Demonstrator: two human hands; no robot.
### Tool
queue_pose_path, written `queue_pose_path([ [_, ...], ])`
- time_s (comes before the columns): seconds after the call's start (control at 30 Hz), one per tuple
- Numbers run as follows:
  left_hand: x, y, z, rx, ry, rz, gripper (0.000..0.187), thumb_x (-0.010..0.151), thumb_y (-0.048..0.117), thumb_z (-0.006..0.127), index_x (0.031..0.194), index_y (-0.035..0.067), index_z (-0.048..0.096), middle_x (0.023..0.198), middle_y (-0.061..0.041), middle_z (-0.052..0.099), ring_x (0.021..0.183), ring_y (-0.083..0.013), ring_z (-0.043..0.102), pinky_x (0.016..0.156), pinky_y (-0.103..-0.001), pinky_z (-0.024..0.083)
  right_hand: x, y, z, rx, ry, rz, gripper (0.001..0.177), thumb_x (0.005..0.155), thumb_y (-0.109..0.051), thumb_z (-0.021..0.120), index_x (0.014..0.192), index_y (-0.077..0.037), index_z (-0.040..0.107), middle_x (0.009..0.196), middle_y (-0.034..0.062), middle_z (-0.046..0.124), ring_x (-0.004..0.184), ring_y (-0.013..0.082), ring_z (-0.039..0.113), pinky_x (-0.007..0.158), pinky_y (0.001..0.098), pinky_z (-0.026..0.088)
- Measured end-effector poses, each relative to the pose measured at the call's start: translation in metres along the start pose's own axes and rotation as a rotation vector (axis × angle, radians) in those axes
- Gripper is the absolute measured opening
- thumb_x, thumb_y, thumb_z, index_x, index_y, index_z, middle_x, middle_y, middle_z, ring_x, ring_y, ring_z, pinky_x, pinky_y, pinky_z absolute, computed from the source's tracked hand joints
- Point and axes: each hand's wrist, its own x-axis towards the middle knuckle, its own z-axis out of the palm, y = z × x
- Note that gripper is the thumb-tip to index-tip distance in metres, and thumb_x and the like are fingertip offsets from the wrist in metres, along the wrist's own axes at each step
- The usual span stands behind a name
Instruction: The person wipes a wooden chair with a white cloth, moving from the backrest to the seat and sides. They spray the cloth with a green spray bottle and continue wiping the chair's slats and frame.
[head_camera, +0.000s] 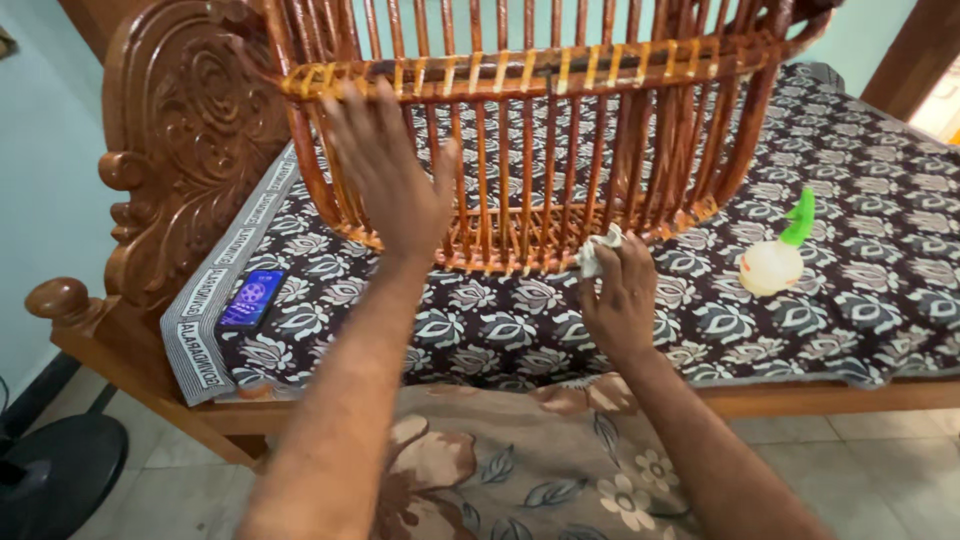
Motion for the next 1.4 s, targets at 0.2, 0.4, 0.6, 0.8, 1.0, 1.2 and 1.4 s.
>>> queue_pose_path([
  [0.2,-0.065,0.018,0.009,-0.033,-0.028,-0.017,0.076,0.106,0.06,0.043,0.167,0.024,0.015,0.173,-0.017,0.005,0.162,-0.0399,0.004,0.131,-0.067,0.004,0.002,0.004,-0.003,0.012,0.041,-0.049,0.047,0.091,-0.019,0.075,0.129,-0.004,0.05,0.133,0.0266,0.048,0.131,0.0479,0.046,0.111,0.0595,0.039],
  [0.4,-0.094,0.022,-0.005,-0.14,-0.097,-0.034,0.076,0.1,0.047,0.065,0.161,0.016,0.031,0.171,-0.024,0.012,0.16,-0.0451,0.009,0.13,-0.068,0.009,0.015,0.011,-0.008,0.003,0.041,-0.083,0.044,0.089,-0.01,0.078,0.126,-0.005,0.054,0.13,0.0224,0.051,0.129,0.0454,0.05,0.11,0.0554,0.045],
  [0.6,-0.083,0.031,-0.002,-0.221,-0.077,-0.141,0.063,0.082,0.034,0.086,0.128,0.009,0.051,0.162,-0.025,0.026,0.155,-0.0449,0.019,0.126,-0.067,0.015,0.029,0.011,-0.005,0.036,0.014,-0.031,0.045,0.084,-0.006,0.078,0.123,-0.004,0.057,0.122,0.0213,0.053,0.118,0.0432,0.053,0.1,0.0532,0.047],
  [0.8,-0.061,0.04,-0.011,-0.196,-0.105,-0.121,0.061,0.077,0.029,0.09,0.119,0.002,0.055,0.156,-0.023,0.032,0.154,-0.0439,0.019,0.124,-0.068,0.014,0.04,0.014,-0.009,0.064,-0.029,0.035,0.046,0.078,-0.007,0.08,0.12,-0.009,0.061,0.12,0.0191,0.055,0.114,0.0418,0.056,0.092,0.0503,0.051],
  [1.0,-0.032,0.052,-0.027,-0.182,-0.103,-0.083,0.057,0.073,0.026,0.089,0.113,0.001,0.056,0.152,-0.018,0.035,0.153,-0.0434,0.019,0.124,-0.072,0.009,0.058,0.029,-0.026,0.011,-0.066,0.074,0.039,0.084,-0.012,0.082,0.118,-0.008,0.064,0.122,0.0176,0.056,0.111,0.0351,0.061,0.082,0.0452,0.059],
  [1.2,0.007,0.048,-0.036,-0.178,-0.172,-0.099,0.057,0.071,0.029,0.09,0.109,0.002,0.058,0.152,-0.016,0.037,0.152,-0.0411,0.018,0.122,-0.074,0.008,0.086,0.027,-0.051,0.004,-0.082,0.033,0.038,0.086,-0.019,0.084,0.117,-0.009,0.064,0.126,0.017,0.06,0.11,0.0311,0.063,0.08,0.0426,0.06],
  [1.4,0.042,0.029,-0.02,-0.124,-0.239,-0.116,0.068,0.069,0.037,0.092,0.117,0.001,0.059,0.156,-0.019,0.033,0.15,-0.0417,0.015,0.119,-0.074,0.007,0.126,0.015,-0.048,-0.081,-0.1,-0.047,0.041,0.092,-0.031,0.087,0.115,-0.006,0.064,0.12,0.0163,0.06,0.107,0.0308,0.063,0.076,0.045,0.058],
])
